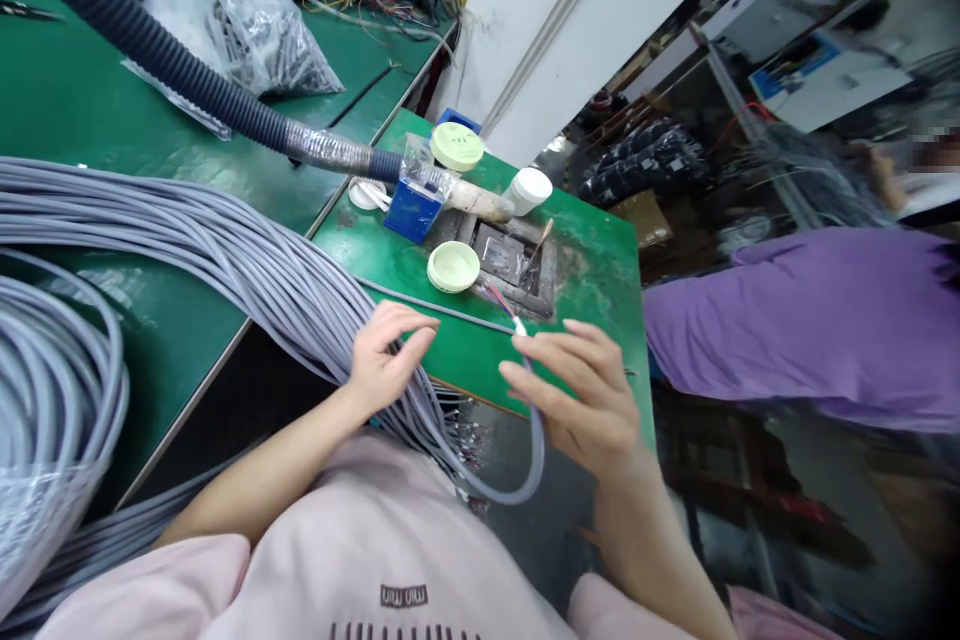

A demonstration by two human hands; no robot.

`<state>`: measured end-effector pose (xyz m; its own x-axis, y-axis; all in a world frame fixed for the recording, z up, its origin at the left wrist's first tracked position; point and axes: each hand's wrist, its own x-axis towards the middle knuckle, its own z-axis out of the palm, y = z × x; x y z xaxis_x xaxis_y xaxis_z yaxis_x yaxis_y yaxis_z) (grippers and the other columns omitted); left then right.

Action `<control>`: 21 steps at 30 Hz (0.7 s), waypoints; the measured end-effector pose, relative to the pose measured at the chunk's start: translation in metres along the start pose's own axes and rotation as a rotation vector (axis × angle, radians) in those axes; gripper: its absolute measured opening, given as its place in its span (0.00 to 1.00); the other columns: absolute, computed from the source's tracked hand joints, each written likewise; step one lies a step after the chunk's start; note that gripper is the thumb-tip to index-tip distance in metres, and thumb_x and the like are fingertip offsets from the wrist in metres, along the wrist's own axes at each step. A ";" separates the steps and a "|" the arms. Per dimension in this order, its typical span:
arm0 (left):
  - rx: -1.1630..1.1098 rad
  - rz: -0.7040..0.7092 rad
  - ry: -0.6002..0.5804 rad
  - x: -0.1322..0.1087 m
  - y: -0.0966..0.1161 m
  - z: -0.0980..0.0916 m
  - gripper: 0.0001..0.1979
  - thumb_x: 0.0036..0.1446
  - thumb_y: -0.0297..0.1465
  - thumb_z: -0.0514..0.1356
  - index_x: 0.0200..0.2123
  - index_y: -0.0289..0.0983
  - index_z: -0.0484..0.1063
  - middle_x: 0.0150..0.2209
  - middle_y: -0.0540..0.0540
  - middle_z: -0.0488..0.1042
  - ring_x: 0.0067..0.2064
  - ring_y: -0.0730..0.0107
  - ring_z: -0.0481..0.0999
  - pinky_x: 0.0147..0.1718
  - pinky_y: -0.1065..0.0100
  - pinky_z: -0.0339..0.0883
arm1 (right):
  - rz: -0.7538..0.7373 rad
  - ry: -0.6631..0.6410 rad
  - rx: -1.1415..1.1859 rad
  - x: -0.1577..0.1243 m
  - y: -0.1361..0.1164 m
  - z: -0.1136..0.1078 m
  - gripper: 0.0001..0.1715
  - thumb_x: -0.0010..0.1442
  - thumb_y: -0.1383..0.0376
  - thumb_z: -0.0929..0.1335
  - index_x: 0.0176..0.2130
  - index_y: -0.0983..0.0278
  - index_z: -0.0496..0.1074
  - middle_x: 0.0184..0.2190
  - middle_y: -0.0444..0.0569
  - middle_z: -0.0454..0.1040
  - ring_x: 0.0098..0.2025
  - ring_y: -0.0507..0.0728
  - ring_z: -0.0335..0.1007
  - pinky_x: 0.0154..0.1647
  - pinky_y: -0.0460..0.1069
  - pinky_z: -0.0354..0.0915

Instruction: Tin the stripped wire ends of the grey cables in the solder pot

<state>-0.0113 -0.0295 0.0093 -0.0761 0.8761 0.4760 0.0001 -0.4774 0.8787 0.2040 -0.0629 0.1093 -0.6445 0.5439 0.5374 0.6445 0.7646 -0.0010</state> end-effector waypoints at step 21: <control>-0.526 -0.791 -0.306 -0.024 0.033 0.046 0.16 0.45 0.42 0.68 0.19 0.34 0.76 0.24 0.48 0.77 0.30 0.71 0.75 0.34 0.70 0.66 | 0.704 -0.006 0.453 -0.042 -0.049 0.035 0.17 0.62 0.63 0.64 0.23 0.63 0.70 0.18 0.42 0.68 0.21 0.48 0.62 0.23 0.45 0.58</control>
<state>0.0365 -0.0633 0.0283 0.3965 0.8990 -0.1860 -0.3866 0.3472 0.8544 0.1849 -0.1116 0.0571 -0.1565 0.9471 0.2801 0.6706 0.3101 -0.6738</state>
